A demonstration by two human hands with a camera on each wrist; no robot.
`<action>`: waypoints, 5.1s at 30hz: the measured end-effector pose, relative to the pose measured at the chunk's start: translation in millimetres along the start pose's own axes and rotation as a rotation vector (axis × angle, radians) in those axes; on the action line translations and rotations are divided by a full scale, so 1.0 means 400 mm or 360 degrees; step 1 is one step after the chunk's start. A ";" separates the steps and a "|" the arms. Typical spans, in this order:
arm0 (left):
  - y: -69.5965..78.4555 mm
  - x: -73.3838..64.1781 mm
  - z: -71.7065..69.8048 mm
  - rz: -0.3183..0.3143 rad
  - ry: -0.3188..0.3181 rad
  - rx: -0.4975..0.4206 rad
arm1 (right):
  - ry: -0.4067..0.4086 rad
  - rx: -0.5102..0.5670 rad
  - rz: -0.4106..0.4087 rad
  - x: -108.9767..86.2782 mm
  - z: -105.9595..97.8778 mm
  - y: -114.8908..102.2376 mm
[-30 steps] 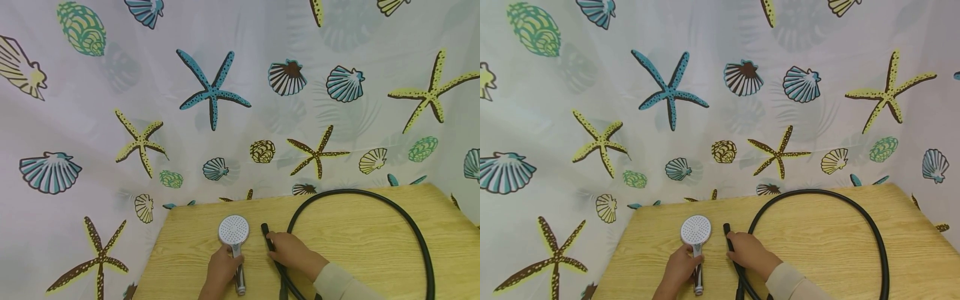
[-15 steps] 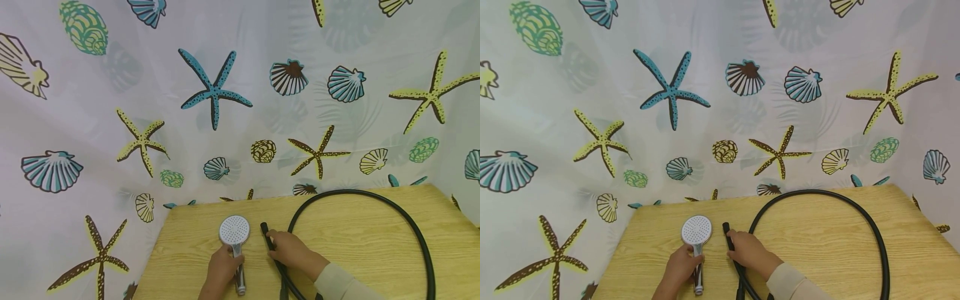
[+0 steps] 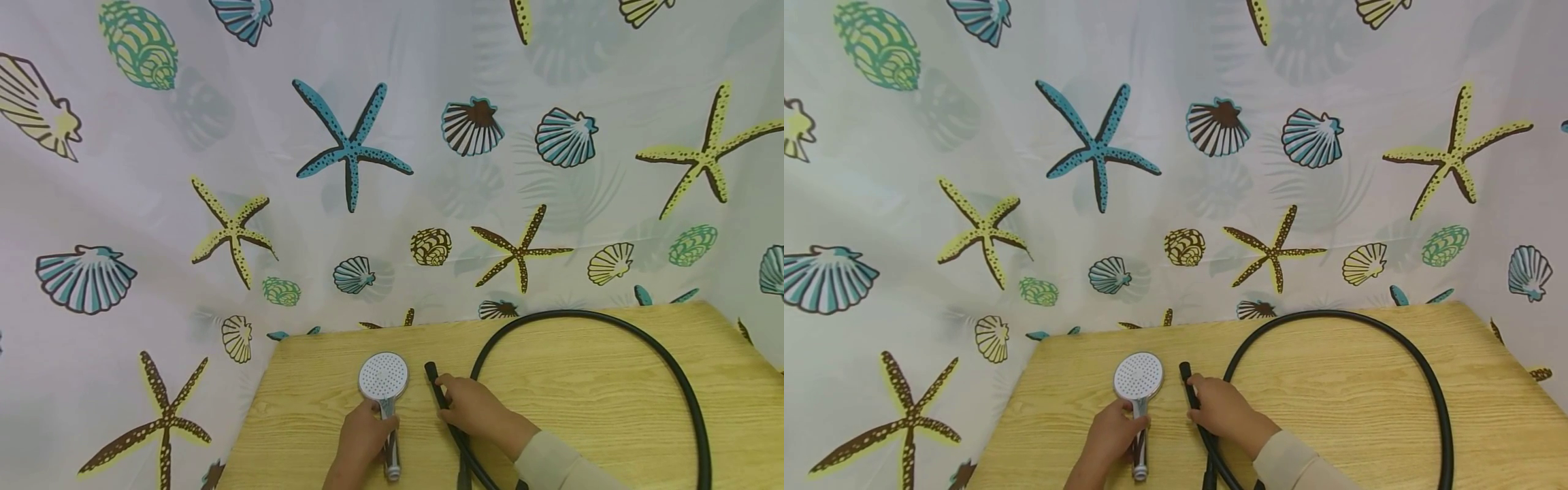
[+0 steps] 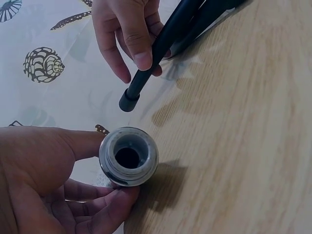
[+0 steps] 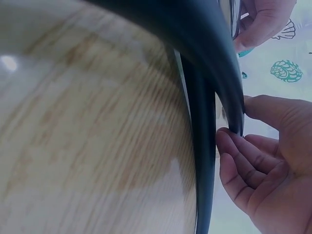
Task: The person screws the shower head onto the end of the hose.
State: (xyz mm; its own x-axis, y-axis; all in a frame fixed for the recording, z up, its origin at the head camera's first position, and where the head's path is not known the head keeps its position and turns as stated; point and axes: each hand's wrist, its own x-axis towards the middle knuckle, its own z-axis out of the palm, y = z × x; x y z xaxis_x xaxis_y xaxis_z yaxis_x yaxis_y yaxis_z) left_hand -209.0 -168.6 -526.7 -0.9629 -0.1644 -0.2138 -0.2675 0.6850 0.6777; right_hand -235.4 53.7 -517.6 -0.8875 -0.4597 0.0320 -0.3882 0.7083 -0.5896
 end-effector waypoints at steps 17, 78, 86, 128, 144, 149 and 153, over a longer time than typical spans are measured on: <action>-0.025 0.019 0.000 -0.0062 -0.0077 -0.0093 | 0.0038 0.0050 -0.0024 -0.008 -0.004 0.001; -0.031 0.023 -0.018 -0.0152 -0.0265 -0.0552 | -0.0124 0.0876 0.0199 -0.008 -0.013 0.003; -0.031 0.016 -0.024 -0.0114 -0.0319 -0.0625 | -0.0165 0.1102 0.0157 -0.009 -0.012 0.000; -0.042 0.024 -0.031 -0.0158 -0.0577 -0.0814 | -0.0170 0.1466 0.0186 -0.023 -0.024 0.016; -0.040 0.022 -0.020 -0.0158 -0.0569 -0.0883 | -0.0162 0.1493 0.0177 -0.027 -0.028 0.024; -0.042 0.022 -0.020 -0.0139 -0.0588 -0.0895 | -0.0161 0.1500 0.0158 -0.030 -0.032 0.026; -0.048 0.023 -0.018 -0.0117 -0.0604 -0.0910 | -0.0171 0.1488 0.0152 -0.033 -0.038 0.026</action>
State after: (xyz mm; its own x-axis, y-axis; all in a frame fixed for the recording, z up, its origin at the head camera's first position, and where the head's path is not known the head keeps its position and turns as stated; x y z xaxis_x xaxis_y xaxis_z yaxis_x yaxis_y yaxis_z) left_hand -213.0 -188.5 -536.6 -0.8905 0.1353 -0.4345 -0.4086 0.1826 0.8943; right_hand -231.4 75.2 -512.0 -0.8594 -0.5020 -0.0970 0.0830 0.0502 -0.9953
